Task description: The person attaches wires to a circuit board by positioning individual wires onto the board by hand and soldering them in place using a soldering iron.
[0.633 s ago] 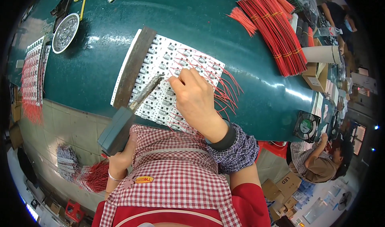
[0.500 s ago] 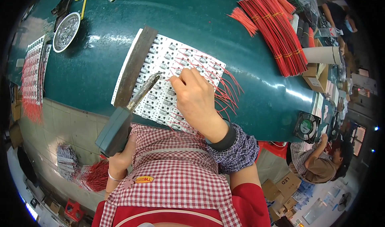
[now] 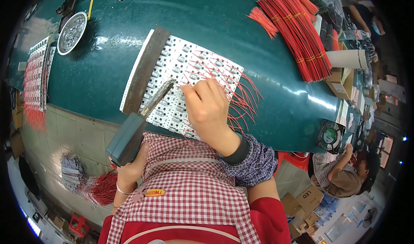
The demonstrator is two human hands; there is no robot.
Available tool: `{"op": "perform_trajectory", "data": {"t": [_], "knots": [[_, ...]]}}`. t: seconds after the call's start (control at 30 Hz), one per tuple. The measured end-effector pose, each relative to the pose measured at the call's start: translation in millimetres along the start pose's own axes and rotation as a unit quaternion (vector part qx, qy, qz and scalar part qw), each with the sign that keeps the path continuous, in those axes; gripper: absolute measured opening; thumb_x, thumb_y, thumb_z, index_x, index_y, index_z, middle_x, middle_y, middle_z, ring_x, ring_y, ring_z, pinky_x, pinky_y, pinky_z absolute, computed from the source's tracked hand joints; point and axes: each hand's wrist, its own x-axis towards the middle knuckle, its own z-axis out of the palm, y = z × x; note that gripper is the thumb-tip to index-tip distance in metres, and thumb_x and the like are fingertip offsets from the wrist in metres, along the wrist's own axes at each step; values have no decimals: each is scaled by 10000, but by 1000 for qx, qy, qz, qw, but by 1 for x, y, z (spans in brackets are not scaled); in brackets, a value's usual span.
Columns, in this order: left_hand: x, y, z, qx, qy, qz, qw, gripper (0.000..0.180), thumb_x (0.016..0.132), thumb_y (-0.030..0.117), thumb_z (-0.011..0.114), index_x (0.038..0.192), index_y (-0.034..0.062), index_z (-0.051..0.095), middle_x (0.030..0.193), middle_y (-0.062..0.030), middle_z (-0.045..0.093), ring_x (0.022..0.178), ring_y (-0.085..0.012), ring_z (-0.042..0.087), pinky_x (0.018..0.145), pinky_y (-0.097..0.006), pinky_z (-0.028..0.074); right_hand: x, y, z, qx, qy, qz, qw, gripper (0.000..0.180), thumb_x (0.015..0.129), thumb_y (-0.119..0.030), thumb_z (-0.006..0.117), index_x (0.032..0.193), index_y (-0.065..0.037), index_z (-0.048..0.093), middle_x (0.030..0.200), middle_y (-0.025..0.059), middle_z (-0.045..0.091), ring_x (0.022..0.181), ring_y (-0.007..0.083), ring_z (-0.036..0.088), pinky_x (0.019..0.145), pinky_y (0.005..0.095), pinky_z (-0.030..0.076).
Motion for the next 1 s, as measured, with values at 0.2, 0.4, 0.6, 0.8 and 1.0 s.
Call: {"op": "perform_trajectory", "data": {"t": [0.2, 0.4, 0.6, 0.8, 1.0], "knots": [[1, 1, -1, -10, -16, -6, 1000, 247, 786, -44, 761, 1022, -68, 691, 915, -124, 698, 730, -153, 674, 641, -261, 528, 0, -2, 1, -11, -7, -5, 1000, 195, 729, 4, 694, 918, -39, 672, 732, 62, 467, 709, 241, 519, 629, 374, 432], [4, 8, -2, 18, -37, -16, 999, 247, 796, -52, 749, 1031, -61, 676, 903, -103, 689, 719, -133, 652, 645, -254, 516, 0, -3, 1, -6, -10, -4, 1000, 209, 708, 10, 708, 909, -31, 666, 737, 70, 457, 714, 245, 515, 624, 375, 430], [7, 12, -3, 34, -47, -16, 998, 190, 799, -41, 742, 973, -41, 666, 848, -84, 674, 668, -130, 623, 622, -254, 501, 3, -3, 0, 1, -9, -3, 1000, 259, 683, 78, 737, 910, -38, 692, 713, 64, 476, 688, 241, 509, 580, 377, 424], [8, 13, -2, 41, -41, -20, 998, 167, 792, -30, 746, 939, -31, 667, 806, -80, 654, 635, -141, 610, 605, -257, 493, 3, -3, 0, 1, -16, 1, 1000, 247, 690, 79, 732, 906, -32, 689, 723, 70, 478, 700, 248, 514, 595, 381, 433], [-4, 0, -4, 31, -6, 20, 999, 194, 785, -27, 754, 971, -41, 700, 838, -111, 675, 656, -167, 651, 597, -271, 515, 4, -3, 1, -8, -15, -11, 1000, 176, 708, 16, 694, 875, -21, 654, 745, 80, 455, 724, 251, 514, 617, 377, 440]]}}
